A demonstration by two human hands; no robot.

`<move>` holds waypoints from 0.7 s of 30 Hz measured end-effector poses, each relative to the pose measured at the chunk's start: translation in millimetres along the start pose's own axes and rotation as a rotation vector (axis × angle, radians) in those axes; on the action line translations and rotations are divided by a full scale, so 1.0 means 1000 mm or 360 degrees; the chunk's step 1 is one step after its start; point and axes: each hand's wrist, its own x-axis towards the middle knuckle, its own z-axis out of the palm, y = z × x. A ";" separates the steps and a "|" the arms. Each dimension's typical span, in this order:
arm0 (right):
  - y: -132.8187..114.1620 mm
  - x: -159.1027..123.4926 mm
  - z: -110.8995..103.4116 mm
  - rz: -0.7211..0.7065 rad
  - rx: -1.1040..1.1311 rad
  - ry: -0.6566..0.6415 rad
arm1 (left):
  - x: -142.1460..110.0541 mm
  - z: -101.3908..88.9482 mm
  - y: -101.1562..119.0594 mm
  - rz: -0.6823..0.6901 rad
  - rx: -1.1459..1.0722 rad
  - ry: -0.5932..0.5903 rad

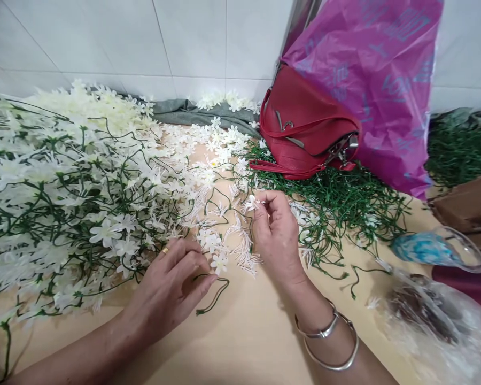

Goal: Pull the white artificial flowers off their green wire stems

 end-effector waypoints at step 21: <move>-0.001 0.000 0.007 0.0187 0.0246 0.0011 | -0.003 -0.002 -0.011 0.0184 -0.0290 0.0086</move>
